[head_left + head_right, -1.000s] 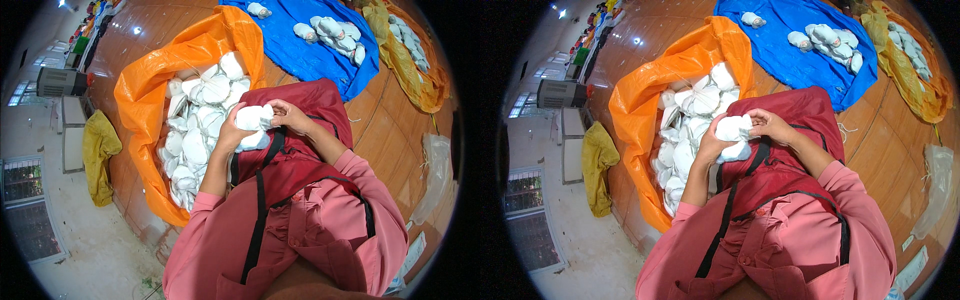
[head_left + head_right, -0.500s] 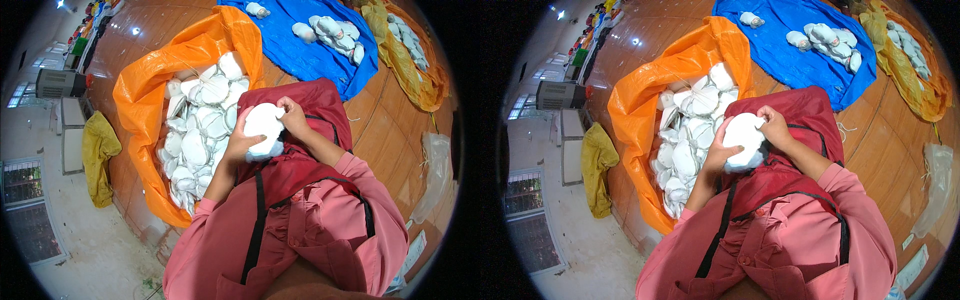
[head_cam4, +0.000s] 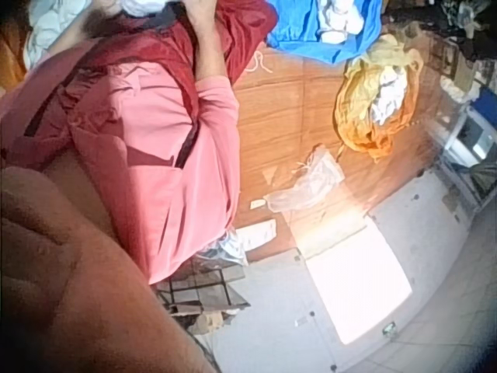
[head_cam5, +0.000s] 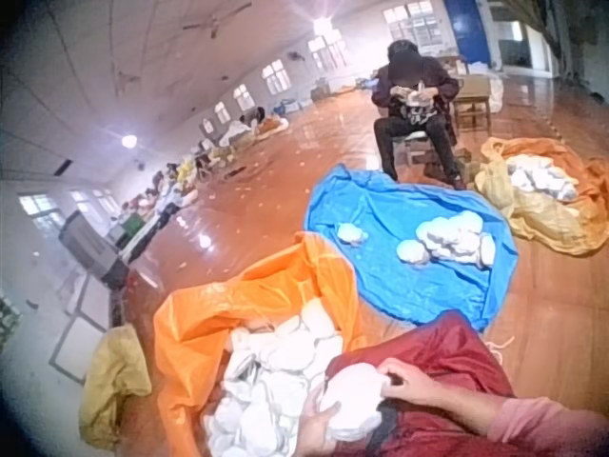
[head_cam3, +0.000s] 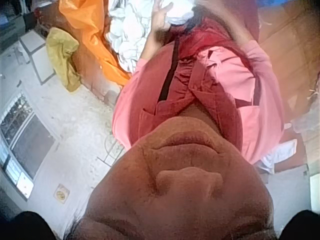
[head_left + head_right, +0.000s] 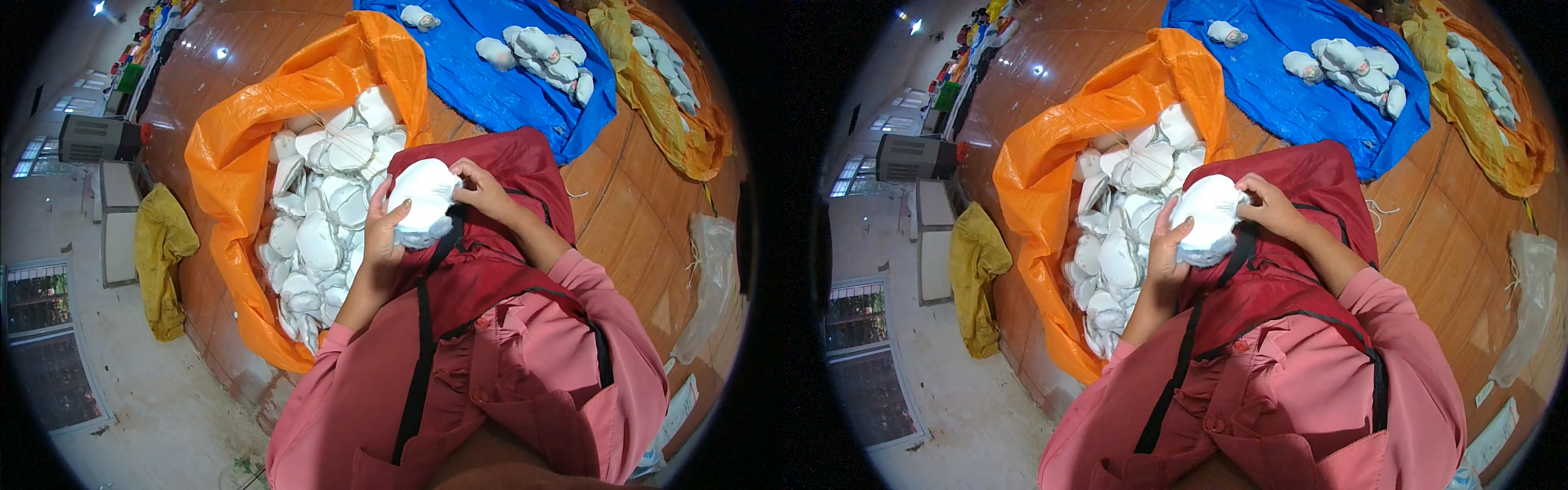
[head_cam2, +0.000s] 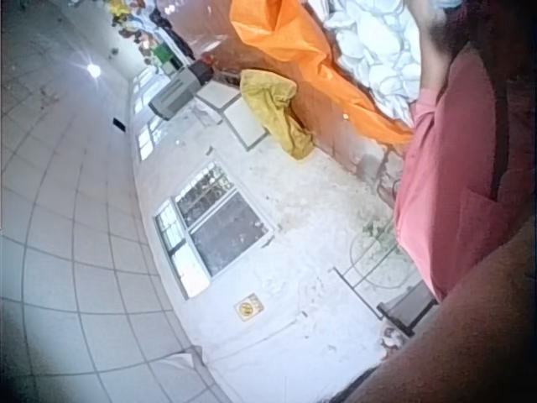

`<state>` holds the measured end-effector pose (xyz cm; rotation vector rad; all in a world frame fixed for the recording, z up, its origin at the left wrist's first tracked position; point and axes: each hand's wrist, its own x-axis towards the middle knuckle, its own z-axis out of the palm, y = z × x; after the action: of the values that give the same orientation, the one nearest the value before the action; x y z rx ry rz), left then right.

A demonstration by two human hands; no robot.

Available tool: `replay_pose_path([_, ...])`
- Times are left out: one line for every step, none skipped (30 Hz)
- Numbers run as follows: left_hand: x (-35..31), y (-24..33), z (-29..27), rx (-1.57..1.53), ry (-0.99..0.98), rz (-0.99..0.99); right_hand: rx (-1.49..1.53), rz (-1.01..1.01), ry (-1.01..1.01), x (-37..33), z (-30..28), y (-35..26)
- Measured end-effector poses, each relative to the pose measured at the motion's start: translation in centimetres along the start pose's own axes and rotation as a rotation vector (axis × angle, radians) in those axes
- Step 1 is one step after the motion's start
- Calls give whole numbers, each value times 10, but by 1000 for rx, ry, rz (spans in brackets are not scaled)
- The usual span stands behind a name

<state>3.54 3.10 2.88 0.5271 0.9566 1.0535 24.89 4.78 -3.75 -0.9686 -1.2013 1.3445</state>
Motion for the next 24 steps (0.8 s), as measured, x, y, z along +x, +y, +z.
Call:
replay_pose_path([2,0,-1,18,-14,61,-2,-15,-26,-1,0,-2])
replay_pose_path([2,-2,-2,41,-27,91,-5,-29,-52,-1,-1,-3])
replay_pose_path([1,-3,-1,63,-41,123,-62,23,41,-1,-1,5])
replay_pose_path([-1,-5,1,85,-54,156,-137,-11,103,-1,-1,12])
replay_pose_path([0,-9,-1,117,-84,154,-212,-44,165,-3,-1,19])
replay_pose_path([-3,-5,2,55,-103,96,-283,-77,227,-5,2,18])
replay_pose_path([-7,-1,6,-7,-121,37,-382,-174,279,-7,5,10])
replay_pose_path([-11,4,11,-68,-140,-22,-369,-164,334,-6,6,15])
replay_pose_path([-15,6,16,-22,-169,-27,-363,-151,387,-6,7,20])
replay_pose_path([-19,7,21,24,-199,-32,-355,-139,441,-7,6,23])
replay_pose_path([-23,9,25,70,-229,-37,-316,-120,474,-7,4,25])
replay_pose_path([-26,10,28,82,-241,-29,-274,-101,502,-6,6,21])
replay_pose_path([-28,10,32,94,-252,-20,-231,-82,531,-5,8,16])
replay_pose_path([-31,10,37,107,-263,-12,-188,-63,558,-5,9,14])
replay_pose_path([-35,13,45,239,-211,84,-104,44,415,-4,6,10])
replay_pose_path([-34,10,45,274,-232,145,172,141,366,-5,10,7])
replay_pose_path([-33,5,44,309,-252,207,446,237,310,-7,18,4])
replay_pose_path([-31,3,41,346,-270,270,724,330,245,-6,25,-9])
replay_pose_path([-28,0,37,403,-284,330,790,375,79,-6,21,-12])
replay_pose_path([-26,-3,31,459,-297,391,768,374,58,-6,19,-11])
replay_pose_path([-23,-6,26,515,-310,448,747,375,39,-7,16,-10])
replay_pose_path([-21,-8,21,514,-341,422,726,376,20,-7,14,-7])
replay_pose_path([-18,-10,17,513,-372,396,676,305,37,-6,12,-4])
replay_pose_path([-18,-8,16,512,-400,372,630,298,59,-5,7,-2])
